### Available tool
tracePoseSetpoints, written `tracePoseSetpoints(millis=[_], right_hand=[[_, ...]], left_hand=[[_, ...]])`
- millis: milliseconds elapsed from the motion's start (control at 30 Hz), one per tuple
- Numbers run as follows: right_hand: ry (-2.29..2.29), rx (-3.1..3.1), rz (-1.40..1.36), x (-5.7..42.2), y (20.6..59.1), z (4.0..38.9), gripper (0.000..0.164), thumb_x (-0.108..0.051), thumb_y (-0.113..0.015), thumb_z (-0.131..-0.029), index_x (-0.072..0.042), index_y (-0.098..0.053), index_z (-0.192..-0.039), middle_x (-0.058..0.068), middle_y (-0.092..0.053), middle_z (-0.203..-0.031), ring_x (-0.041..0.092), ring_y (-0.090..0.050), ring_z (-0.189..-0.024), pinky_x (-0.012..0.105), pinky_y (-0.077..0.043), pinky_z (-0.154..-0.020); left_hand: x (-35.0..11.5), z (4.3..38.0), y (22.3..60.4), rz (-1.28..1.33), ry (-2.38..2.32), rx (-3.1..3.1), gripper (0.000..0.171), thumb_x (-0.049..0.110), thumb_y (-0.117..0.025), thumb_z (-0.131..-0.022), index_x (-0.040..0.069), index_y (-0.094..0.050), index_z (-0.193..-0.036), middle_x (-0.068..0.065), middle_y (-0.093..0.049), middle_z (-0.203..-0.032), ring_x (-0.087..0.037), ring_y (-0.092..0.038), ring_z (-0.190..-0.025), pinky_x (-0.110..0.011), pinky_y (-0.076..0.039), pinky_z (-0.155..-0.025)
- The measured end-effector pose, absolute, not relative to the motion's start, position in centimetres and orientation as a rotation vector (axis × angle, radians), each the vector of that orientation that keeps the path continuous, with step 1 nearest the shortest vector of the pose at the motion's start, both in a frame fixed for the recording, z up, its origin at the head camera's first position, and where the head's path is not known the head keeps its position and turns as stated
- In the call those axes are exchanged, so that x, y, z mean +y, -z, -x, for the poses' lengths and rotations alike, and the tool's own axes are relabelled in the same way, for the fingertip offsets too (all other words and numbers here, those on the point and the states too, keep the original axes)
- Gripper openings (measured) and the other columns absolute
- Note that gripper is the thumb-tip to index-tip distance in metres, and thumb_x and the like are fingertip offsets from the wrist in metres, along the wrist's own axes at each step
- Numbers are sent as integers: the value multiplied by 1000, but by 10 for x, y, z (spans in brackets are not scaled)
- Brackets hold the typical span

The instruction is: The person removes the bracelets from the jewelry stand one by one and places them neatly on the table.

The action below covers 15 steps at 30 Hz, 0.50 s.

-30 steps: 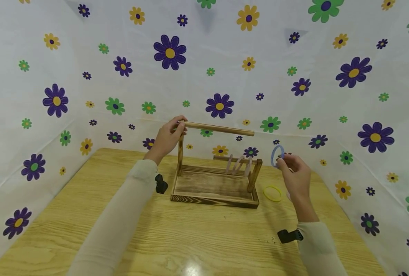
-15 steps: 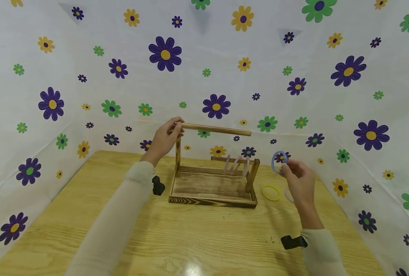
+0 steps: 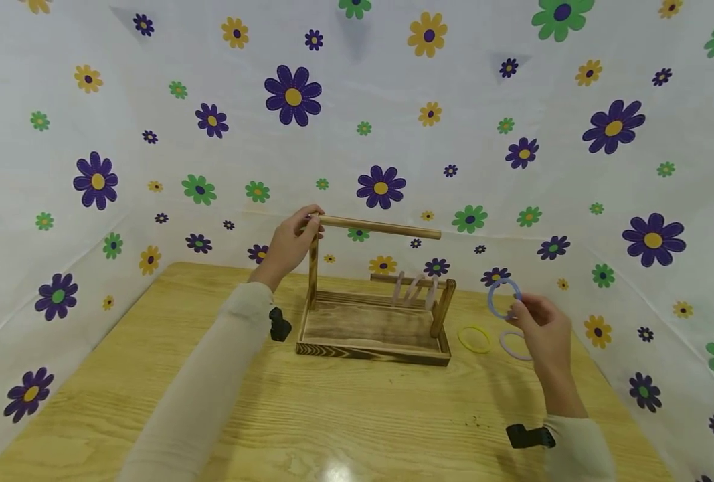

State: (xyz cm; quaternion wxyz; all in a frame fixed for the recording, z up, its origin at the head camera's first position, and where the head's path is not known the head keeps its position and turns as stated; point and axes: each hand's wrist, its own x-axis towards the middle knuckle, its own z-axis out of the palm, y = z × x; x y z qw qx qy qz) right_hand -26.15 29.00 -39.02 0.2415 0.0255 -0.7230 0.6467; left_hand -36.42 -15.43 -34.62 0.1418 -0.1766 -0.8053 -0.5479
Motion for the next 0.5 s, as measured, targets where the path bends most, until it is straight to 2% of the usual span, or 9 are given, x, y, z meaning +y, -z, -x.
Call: tracePoseSetpoints(millis=[67,500], right_hand=[[-1759,-2000,-61,295,391,260,15,-3,-64,-100,-16,-71,-99,-13,-72,-85,1,-71,-76,15,-60,-70],[-1648,-2174,-95,318,391,259,14,-7,-65,-101,-18,-72,-107,-20,-70,-89,-3,-68,-80,14,-59,-71]], left_hand=[[-153,365,346,511,1588,-2327,37,38,-41,-112,20,-55,-142,-16,-66,-122,-31,-69,-117,-47,-55,-104],[-152,364,345,509,1602,-2322,37,37,-40,-112,21,-54,-142,-16,-65,-123,-34,-66,-119,-45,-55,-105]])
